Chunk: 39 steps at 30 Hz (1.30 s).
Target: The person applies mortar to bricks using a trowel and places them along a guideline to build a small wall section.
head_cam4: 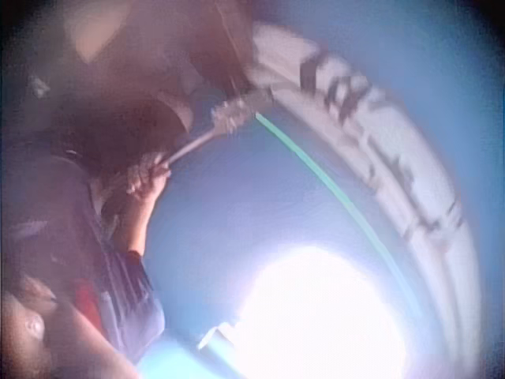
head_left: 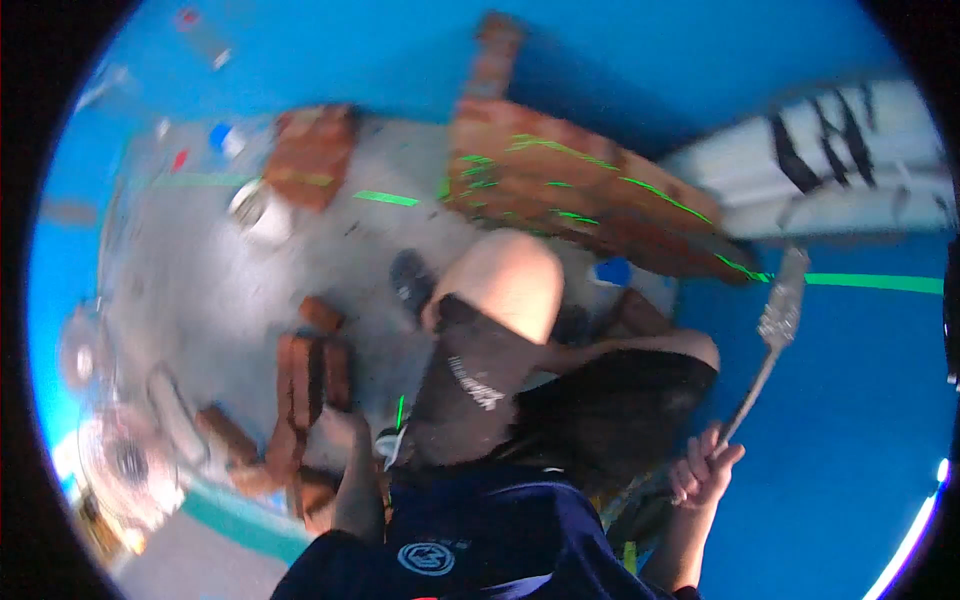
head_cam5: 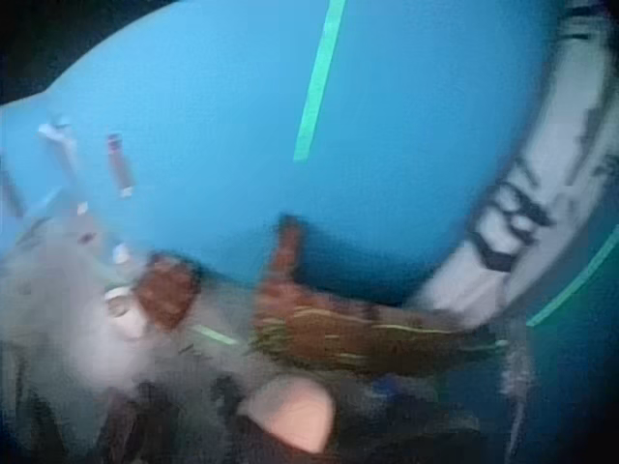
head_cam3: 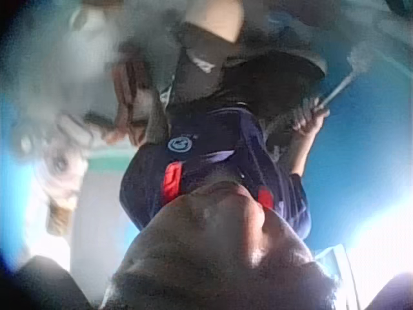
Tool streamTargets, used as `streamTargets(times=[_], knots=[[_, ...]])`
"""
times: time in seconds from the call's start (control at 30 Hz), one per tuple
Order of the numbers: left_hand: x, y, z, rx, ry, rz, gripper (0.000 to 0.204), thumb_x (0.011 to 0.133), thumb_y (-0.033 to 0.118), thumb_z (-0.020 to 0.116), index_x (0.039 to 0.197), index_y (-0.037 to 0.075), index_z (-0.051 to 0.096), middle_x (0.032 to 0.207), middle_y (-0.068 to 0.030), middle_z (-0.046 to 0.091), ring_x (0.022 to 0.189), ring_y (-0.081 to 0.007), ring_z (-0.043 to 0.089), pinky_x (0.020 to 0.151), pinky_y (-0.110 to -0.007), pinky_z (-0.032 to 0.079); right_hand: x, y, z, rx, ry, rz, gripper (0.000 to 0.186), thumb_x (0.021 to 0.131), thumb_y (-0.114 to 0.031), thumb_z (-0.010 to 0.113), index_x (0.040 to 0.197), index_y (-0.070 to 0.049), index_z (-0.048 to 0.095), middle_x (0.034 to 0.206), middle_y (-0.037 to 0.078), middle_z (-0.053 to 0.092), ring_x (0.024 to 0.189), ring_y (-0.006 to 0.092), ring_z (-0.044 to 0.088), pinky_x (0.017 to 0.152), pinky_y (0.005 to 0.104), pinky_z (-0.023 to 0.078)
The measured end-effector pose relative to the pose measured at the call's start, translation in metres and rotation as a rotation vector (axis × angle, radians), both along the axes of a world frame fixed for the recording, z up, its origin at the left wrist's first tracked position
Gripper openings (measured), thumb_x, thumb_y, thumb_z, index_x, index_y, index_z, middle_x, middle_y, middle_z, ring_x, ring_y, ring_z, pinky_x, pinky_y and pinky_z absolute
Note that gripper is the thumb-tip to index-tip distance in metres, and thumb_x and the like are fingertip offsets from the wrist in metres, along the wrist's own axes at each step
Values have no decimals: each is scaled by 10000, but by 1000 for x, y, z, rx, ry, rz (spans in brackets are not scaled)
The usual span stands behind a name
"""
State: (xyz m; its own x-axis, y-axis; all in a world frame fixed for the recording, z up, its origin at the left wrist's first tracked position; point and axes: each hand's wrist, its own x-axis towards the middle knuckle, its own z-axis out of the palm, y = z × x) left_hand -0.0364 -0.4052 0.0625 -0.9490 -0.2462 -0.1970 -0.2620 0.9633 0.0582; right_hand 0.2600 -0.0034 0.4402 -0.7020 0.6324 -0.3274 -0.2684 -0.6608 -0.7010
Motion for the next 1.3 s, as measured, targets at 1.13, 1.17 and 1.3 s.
streamTargets(times=[1.13, 1.17, 1.3], knots=[[-271, 131, 312, 1775, -509, -546, 645, 848, 238, 643, 1414, 58, 394, 1424, -106, 445, 1291, -307, 427, 1074, -470, 337, 337, -117, -173, -685, -1166, -223, 416, 963, -451, 487, 706, -125, 506, 561, -18, 408, 431, 95, 333, 419, 268, 254], [-274, 138, 328, 1816, -569, -604, 639, 853, 237, 641, 1415, 58, 394, 1427, -103, 442, 1296, -304, 422, 1078, -471, 333, 332, -124, -159, -680, -1162, -234, 416, 963, -451, 487, 706, -125, 506, 561, -18, 408, 431, 95, 333, 419, 268, 254], [-255, 189, 373, 1895, -848, -855, 618, 872, 230, 635, 1416, 59, 398, 1441, -91, 431, 1315, -291, 403, 1097, -473, 313, 327, -160, -146, -509, -1103, -424, 439, 980, -467, 459, 716, -122, 526, 564, -20, 440, 429, 89, 340, 415, 261, 232]])
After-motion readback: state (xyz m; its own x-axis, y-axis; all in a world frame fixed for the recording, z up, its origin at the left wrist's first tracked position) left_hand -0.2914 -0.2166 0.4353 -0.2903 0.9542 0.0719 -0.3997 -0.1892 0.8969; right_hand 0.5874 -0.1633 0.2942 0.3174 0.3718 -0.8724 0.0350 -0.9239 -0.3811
